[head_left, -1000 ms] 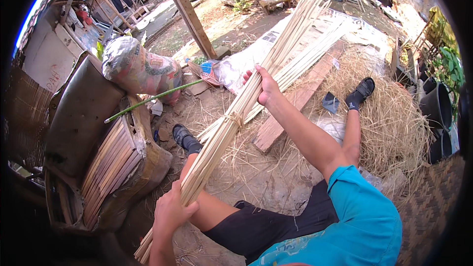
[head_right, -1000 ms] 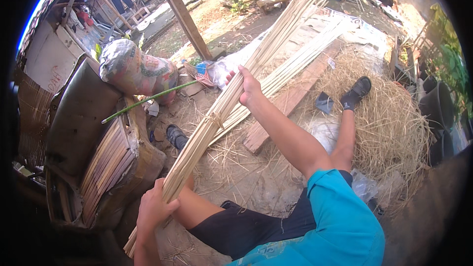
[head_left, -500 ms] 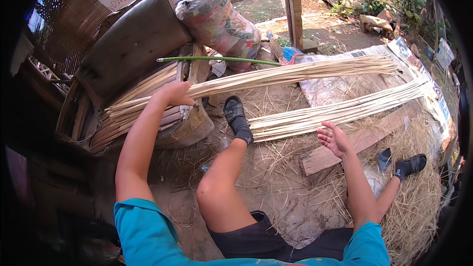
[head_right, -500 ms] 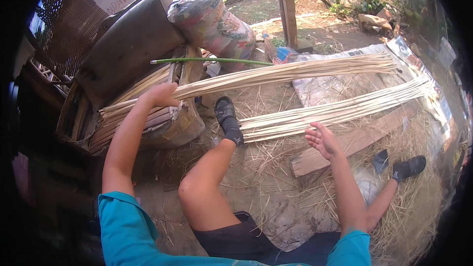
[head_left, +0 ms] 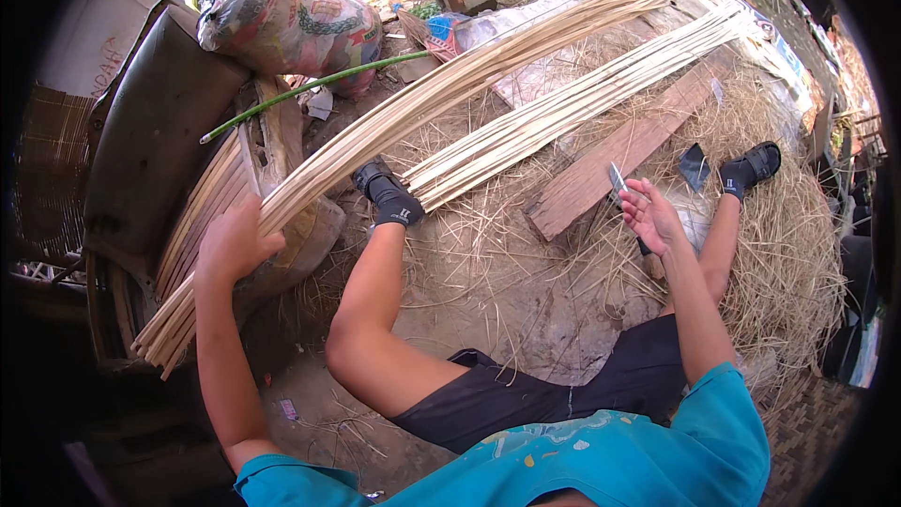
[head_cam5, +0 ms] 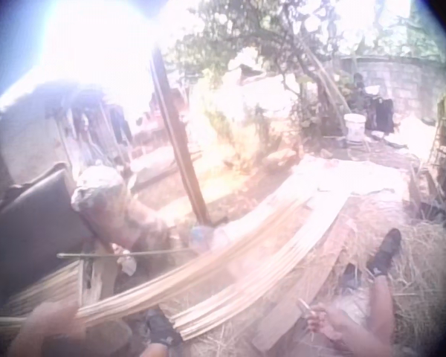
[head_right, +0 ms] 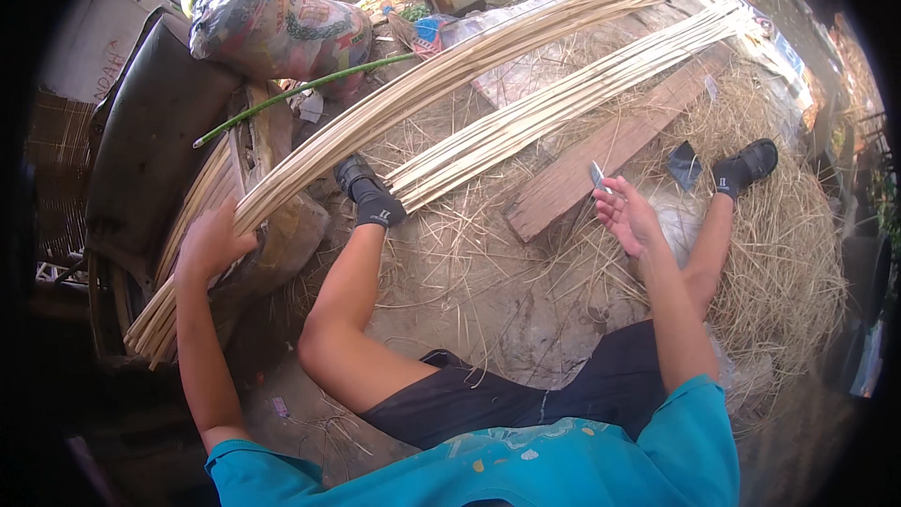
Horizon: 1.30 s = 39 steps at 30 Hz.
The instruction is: The person sits on the ground and uses a machete to split long bamboo stalks into thin strips. They then gather the strips, align them, and tie them into bundles using thin twine.
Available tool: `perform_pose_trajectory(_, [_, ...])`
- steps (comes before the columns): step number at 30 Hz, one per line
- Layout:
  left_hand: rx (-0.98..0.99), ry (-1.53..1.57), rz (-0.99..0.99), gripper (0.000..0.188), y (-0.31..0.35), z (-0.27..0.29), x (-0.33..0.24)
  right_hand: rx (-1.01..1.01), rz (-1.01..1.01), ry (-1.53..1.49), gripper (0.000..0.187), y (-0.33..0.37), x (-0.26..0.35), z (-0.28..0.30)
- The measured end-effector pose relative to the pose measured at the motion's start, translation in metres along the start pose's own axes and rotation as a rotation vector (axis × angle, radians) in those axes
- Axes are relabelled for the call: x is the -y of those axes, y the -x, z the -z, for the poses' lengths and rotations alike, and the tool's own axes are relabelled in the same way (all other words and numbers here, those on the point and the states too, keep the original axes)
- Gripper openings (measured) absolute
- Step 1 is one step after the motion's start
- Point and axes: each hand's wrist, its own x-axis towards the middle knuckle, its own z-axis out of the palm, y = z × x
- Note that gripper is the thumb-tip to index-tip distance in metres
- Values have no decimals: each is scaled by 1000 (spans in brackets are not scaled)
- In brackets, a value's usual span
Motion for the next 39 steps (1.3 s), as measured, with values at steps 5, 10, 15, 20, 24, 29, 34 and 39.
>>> perform_pose_trajectory(5, [73,89,-6,48,102,-17,-96,285,-122,-118,90,30,-82,-139])
perform_pose_trajectory(10, [245,341,46,50,202,-93,-159,294,-157,-743,82,55,-134,-204])
perform_pose_trajectory(15, [363,473,-1,57,242,-135,-199,154,-138,-634,31,69,-157,-150])
perform_pose_trajectory(20, [917,812,-339,69,235,-163,-172,140,-214,-629,24,108,-166,-118])
perform_pose_trajectory(24, [1259,1478,-26,61,166,-171,-222,157,-237,-638,28,127,-163,-115])
perform_pose_trajectory(29, [1298,1400,-28,52,126,-187,-306,30,-268,-480,43,146,-149,-99])
perform_pose_trajectory(34, [1245,1373,30,47,128,-166,-305,438,-140,-73,65,135,-166,-55])
perform_pose_trajectory(39, [1075,1391,47,54,107,-137,-275,890,5,519,55,162,-163,-51])
